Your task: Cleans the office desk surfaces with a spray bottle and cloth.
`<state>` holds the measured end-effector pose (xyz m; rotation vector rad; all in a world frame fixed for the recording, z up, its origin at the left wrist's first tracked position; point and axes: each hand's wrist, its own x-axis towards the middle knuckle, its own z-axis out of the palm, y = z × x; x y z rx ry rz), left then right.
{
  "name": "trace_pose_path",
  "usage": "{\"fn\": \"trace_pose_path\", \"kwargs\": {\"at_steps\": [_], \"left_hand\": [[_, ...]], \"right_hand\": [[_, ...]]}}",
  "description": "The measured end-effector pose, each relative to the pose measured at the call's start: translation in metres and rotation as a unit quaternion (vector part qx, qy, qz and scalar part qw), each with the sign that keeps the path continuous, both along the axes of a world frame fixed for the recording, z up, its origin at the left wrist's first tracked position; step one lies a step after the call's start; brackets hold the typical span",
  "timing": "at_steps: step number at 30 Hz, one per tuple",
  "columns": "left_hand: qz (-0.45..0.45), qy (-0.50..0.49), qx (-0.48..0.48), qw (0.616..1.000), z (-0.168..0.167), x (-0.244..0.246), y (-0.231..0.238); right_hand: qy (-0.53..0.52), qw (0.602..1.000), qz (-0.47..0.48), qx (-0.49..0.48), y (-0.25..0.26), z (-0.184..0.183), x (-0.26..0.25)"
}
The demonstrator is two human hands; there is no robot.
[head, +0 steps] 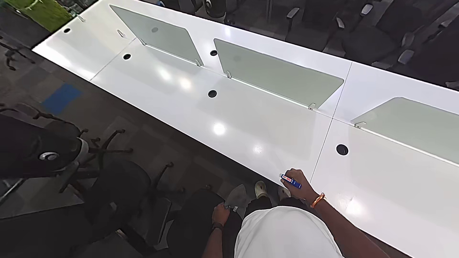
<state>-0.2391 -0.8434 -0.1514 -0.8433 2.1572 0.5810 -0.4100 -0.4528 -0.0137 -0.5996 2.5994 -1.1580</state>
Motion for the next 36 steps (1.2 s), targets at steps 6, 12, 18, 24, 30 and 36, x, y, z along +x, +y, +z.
{"fn": "trace_pose_path", "kwargs": {"at_steps": [6, 12, 18, 24, 30, 36], "left_hand": [[-0.010, 0.008, 0.007, 1.000, 0.004, -0.013, -0.004], [-0.017, 0.006, 0.005, 1.000, 0.001, -0.016, -0.008], [-0.028, 0.005, 0.006, 1.000, 0.001, -0.021, -0.009], [-0.065, -0.017, 0.009, 0.998, -0.005, -0.030, -0.005], [-0.138, -0.048, 0.018, 0.989, -0.023, -0.049, 0.016], [-0.207, -0.052, 0.041, 0.976, -0.021, -0.078, 0.067]], "right_hand": [[0.001, 0.995, 0.001, -0.097, -0.006, -0.016, 0.019], [0.014, 0.996, -0.075, -0.048, -0.002, 0.005, 0.007], [0.038, 0.981, -0.100, -0.161, 0.024, 0.009, -0.011], [0.049, 0.956, -0.212, -0.197, 0.066, 0.030, -0.005], [0.084, 0.924, -0.352, -0.124, 0.135, 0.048, 0.033], [0.092, 0.829, -0.549, 0.061, 0.218, 0.076, 0.104]]}}
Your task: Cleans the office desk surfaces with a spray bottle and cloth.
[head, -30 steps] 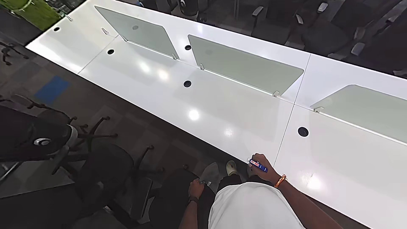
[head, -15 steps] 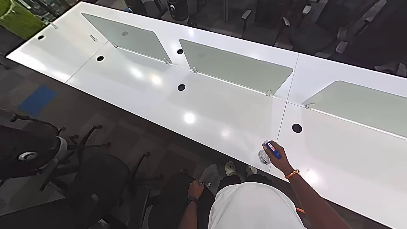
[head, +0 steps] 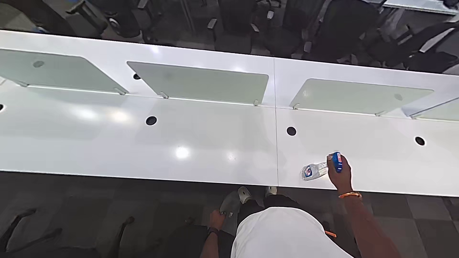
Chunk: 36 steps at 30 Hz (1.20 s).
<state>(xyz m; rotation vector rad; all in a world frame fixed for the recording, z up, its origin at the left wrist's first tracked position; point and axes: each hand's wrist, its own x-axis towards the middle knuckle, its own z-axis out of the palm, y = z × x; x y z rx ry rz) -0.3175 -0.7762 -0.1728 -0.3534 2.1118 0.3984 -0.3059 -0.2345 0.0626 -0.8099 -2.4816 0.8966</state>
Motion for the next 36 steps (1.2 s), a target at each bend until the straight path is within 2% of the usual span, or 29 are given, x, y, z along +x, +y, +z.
{"fn": "trace_pose_path", "kwargs": {"at_steps": [5, 12, 16, 24, 30, 36], "left_hand": [[-0.033, 0.042, 0.017, 0.998, 0.006, -0.012, 0.039], [-0.030, 0.051, -0.022, 0.998, 0.021, 0.011, 0.075], [-0.036, 0.059, -0.049, 0.996, 0.033, 0.046, 0.101], [0.002, 0.119, -0.118, 0.986, 0.069, 0.115, 0.214], [0.029, 0.159, -0.115, 0.980, 0.104, 0.143, 0.292], [0.042, 0.192, -0.063, 0.978, 0.119, 0.145, 0.346]], "right_hand": [[-0.001, 0.988, -0.149, 0.047, 0.070, 0.017, 0.054], [0.001, 0.970, -0.237, 0.050, 0.178, 0.013, 0.116], [0.009, 0.971, -0.238, 0.026, 0.256, -0.006, 0.143], [0.052, 0.979, -0.198, 0.002, 0.398, -0.074, 0.172], [0.072, 0.986, -0.151, -0.013, 0.466, -0.095, 0.194], [0.086, 0.985, -0.138, -0.049, 0.492, -0.100, 0.202]]}}
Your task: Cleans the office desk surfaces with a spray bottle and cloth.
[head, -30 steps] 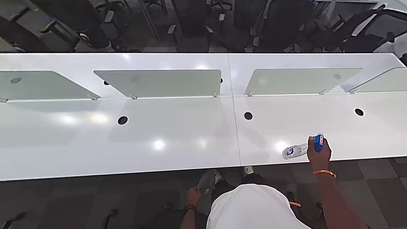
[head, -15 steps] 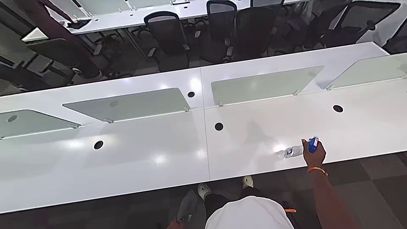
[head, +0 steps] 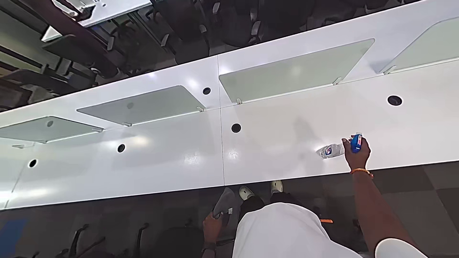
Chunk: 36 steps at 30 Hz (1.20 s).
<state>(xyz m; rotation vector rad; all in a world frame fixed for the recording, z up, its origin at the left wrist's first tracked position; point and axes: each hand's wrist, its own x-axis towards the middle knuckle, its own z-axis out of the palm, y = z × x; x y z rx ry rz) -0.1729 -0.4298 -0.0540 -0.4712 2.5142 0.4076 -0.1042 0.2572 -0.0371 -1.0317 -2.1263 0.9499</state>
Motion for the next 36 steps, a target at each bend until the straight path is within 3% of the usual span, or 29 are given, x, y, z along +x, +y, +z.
{"fn": "trace_pose_path", "kwargs": {"at_steps": [5, 9, 11, 13, 16, 20, 22, 25, 27, 30, 34, 36], "left_hand": [[-0.047, 0.031, 0.046, 0.997, 0.022, -0.016, 0.049], [-0.068, 0.042, 0.092, 0.993, 0.049, -0.031, 0.084], [-0.075, 0.037, 0.122, 0.989, 0.065, -0.036, 0.094], [-0.093, 0.029, 0.153, 0.983, 0.077, -0.045, 0.106], [-0.134, 0.030, 0.187, 0.973, 0.094, -0.057, 0.129], [-0.211, 0.035, 0.216, 0.953, 0.110, -0.072, 0.163], [-0.252, 0.029, 0.235, 0.938, 0.122, -0.079, 0.182], [-0.313, 0.009, 0.275, 0.909, 0.144, -0.084, 0.199], [-0.331, 0.040, 0.353, 0.874, 0.153, -0.086, 0.195], [-0.317, 0.133, 0.481, 0.807, 0.138, -0.085, 0.176], [-0.269, 0.172, 0.452, 0.833, 0.116, -0.075, 0.159], [-0.210, 0.161, 0.511, 0.818, 0.114, -0.071, 0.157]], "right_hand": [[-0.070, 0.992, 0.004, -0.101, -0.023, -0.016, 0.008], [-0.111, 0.975, -0.081, -0.174, -0.082, -0.033, 0.042], [-0.152, 0.969, -0.073, -0.182, -0.121, -0.056, 0.064], [-0.201, 0.961, 0.015, -0.188, -0.155, -0.059, 0.077], [-0.248, 0.922, 0.239, -0.176, -0.190, -0.044, 0.062], [-0.132, 0.878, 0.456, -0.061, -0.230, 0.001, 0.001], [-0.053, 0.848, 0.527, -0.009, -0.252, 0.025, -0.032], [-0.021, 0.810, 0.581, 0.072, -0.276, 0.044, -0.070], [-0.001, 0.835, 0.551, 0.020, -0.282, 0.050, -0.082], [0.005, 0.868, 0.466, -0.172, -0.285, 0.063, -0.090], [0.097, 0.826, 0.429, -0.353, -0.285, 0.072, -0.094], [0.106, 0.801, 0.436, -0.396, -0.285, 0.074, -0.092]]}}
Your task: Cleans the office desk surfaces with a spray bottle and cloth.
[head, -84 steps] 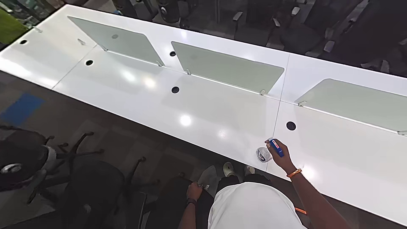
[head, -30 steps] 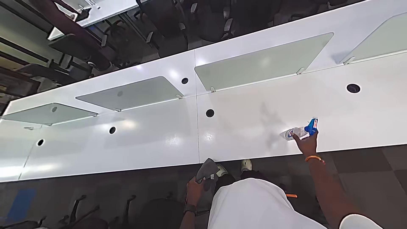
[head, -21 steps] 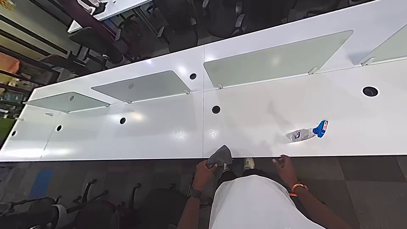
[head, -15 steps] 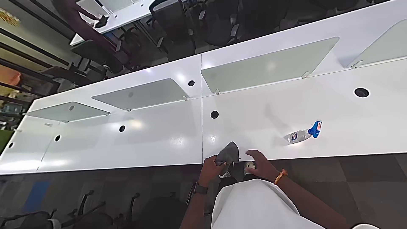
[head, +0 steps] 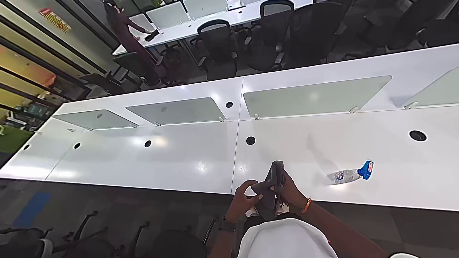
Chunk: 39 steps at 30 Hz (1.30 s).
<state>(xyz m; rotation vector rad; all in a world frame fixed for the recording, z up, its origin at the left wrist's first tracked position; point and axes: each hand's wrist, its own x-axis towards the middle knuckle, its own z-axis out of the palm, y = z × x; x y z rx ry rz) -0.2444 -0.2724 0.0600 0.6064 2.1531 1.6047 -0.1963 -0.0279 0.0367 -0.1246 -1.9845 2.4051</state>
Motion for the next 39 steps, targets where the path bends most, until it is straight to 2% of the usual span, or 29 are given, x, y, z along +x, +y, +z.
{"fn": "trace_pose_path", "kwargs": {"at_steps": [3, 6, 8, 13, 16, 18, 21, 23, 27, 30, 32, 33, 34, 35, 37, 38, 39], "left_hand": [[0.083, -0.121, 0.154, 0.977, 0.011, 0.003, 0.006], [0.163, -0.157, 0.213, 0.950, 0.017, -0.001, 0.008], [0.216, -0.147, 0.215, 0.941, 0.022, -0.005, 0.012], [0.278, -0.121, 0.179, 0.936, 0.031, -0.011, 0.018], [0.321, -0.127, 0.156, 0.926, 0.034, -0.019, 0.019], [0.311, -0.178, 0.125, 0.925, 0.029, -0.024, 0.014], [0.239, -0.303, 0.076, 0.919, 0.004, -0.012, 0.001], [0.229, -0.335, 0.060, 0.912, -0.009, -0.001, -0.001], [0.202, -0.300, 0.129, 0.923, -0.007, 0.007, -0.001], [0.182, -0.259, 0.227, 0.921, 0.014, 0.005, 0.000], [0.147, -0.226, 0.259, 0.928, 0.027, 0.006, 0.002], [0.128, -0.208, 0.260, 0.934, 0.029, 0.007, 0.001], [0.116, -0.187, 0.248, 0.944, 0.030, 0.009, 0.003], [0.113, -0.165, 0.221, 0.955, 0.031, 0.010, 0.006], [0.106, -0.139, 0.160, 0.972, 0.032, 0.013, 0.013], [0.096, -0.131, 0.139, 0.977, 0.032, 0.014, 0.015], [0.088, -0.128, 0.131, 0.979, 0.031, 0.014, 0.017]], "right_hand": [[-0.031, 0.999, 0.014, -0.039, 0.005, 0.006, 0.002], [-0.062, 0.996, 0.028, -0.059, 0.014, 0.007, 0.003], [-0.066, 0.993, 0.050, -0.082, 0.020, 0.008, 0.002], [-0.081, 0.979, 0.092, -0.162, 0.027, 0.006, 0.001], [-0.117, 0.968, 0.148, -0.165, 0.026, 0.005, 0.002], [-0.144, 0.968, 0.149, -0.144, 0.020, 0.004, 0.004], [-0.158, 0.977, 0.088, -0.116, 0.013, -0.007, 0.011], [-0.144, 0.982, 0.052, -0.115, 0.012, -0.015, 0.014], [-0.123, 0.982, 0.061, -0.126, 0.021, -0.017, 0.021], [-0.103, 0.977, 0.071, -0.170, 0.024, -0.010, 0.021], [-0.105, 0.974, 0.070, -0.190, 0.026, -0.005, 0.019], [-0.116, 0.978, 0.070, -0.158, 0.026, -0.004, 0.019], [-0.133, 0.986, 0.065, -0.070, 0.025, -0.004, 0.018], [-0.147, 0.985, 0.057, 0.073, 0.024, -0.007, 0.018], [-0.106, 0.928, 0.051, 0.354, 0.021, -0.012, 0.021], [-0.056, 0.906, 0.045, 0.417, 0.018, -0.008, 0.024], [-0.007, 0.899, 0.057, 0.433, 0.014, 0.000, 0.025]]}}
